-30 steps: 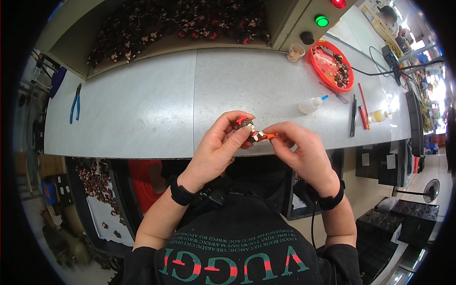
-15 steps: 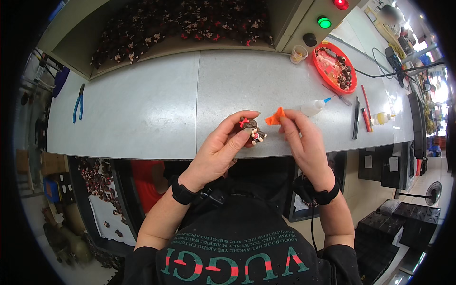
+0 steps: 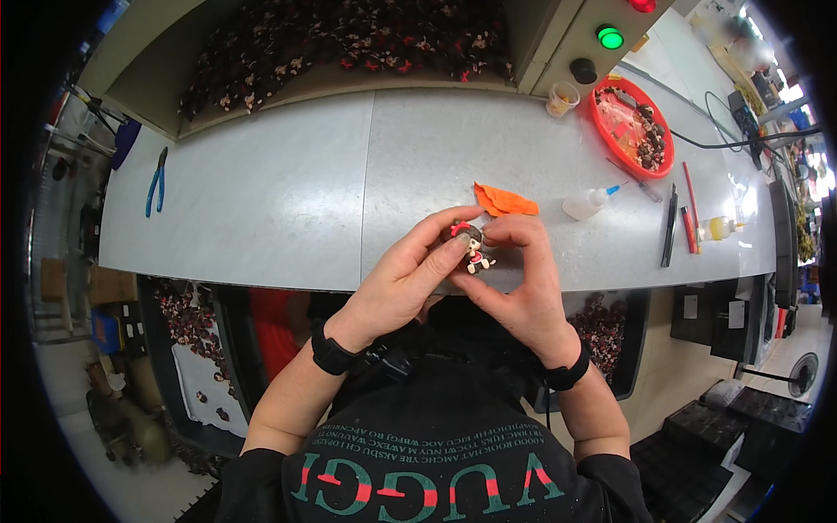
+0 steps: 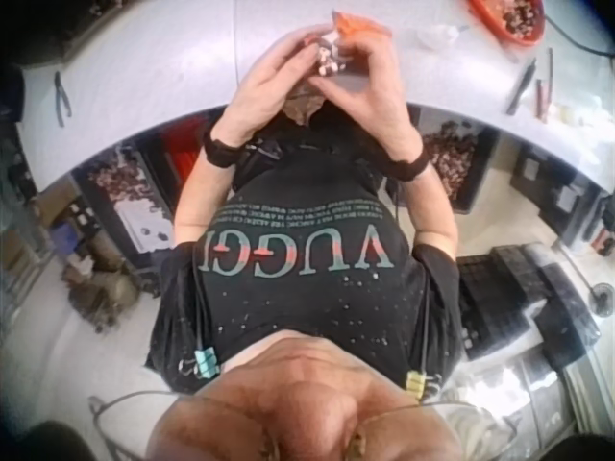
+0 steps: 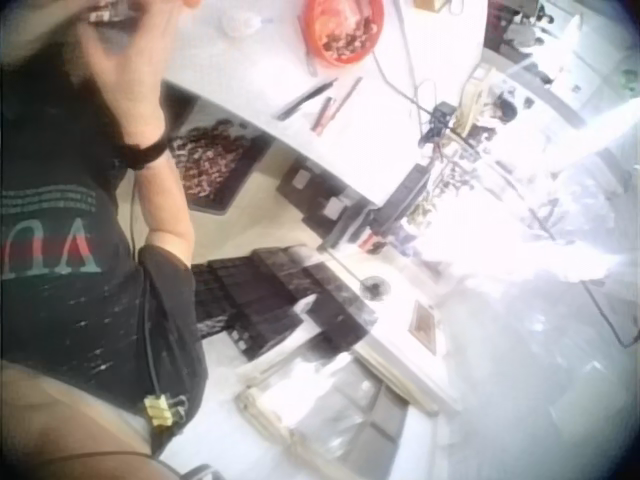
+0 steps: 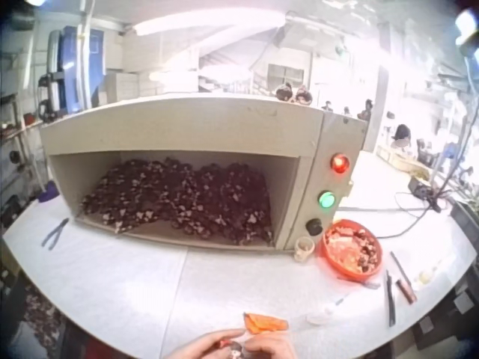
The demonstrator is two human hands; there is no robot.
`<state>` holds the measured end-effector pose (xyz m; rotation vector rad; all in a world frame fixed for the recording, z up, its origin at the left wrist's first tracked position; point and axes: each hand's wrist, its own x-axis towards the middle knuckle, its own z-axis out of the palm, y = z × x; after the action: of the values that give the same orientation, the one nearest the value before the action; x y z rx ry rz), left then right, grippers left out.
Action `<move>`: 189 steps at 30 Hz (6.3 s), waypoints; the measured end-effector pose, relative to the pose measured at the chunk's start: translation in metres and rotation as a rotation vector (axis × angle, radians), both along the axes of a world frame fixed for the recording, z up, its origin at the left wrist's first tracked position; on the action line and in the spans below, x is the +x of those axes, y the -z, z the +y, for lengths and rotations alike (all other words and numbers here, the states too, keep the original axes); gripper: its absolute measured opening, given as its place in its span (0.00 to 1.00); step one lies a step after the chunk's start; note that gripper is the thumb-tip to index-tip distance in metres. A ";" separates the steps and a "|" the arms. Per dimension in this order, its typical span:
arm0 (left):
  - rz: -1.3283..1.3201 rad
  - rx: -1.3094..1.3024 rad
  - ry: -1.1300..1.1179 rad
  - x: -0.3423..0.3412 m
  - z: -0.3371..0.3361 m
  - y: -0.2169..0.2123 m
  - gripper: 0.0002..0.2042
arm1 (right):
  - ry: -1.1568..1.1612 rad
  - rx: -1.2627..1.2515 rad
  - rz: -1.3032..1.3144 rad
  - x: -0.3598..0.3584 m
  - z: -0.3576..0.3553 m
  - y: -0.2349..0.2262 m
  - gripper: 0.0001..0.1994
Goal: Assembling and gluing small figurine parts together at a workshop table.
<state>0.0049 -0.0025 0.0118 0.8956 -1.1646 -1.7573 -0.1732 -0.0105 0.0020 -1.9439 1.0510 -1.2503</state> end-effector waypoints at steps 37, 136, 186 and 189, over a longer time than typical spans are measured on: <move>-0.386 -0.359 -0.099 -0.014 0.008 0.004 0.27 | 0.053 -0.027 -0.007 -0.003 0.003 0.019 0.20; -0.132 0.043 -0.110 -0.010 -0.004 -0.003 0.13 | -0.126 0.152 -0.213 -0.012 0.006 0.018 0.26; -0.337 -0.203 -0.104 -0.025 0.002 -0.008 0.15 | 0.030 0.039 -0.118 -0.009 0.002 0.021 0.21; -0.466 -0.229 -0.081 -0.027 0.002 -0.011 0.19 | 0.028 0.039 -0.124 -0.008 0.003 0.022 0.21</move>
<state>-0.0225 -0.0009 0.0230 1.2291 -1.5647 -1.3505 -0.1808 -0.0078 -0.0196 -1.8038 1.0344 -1.3377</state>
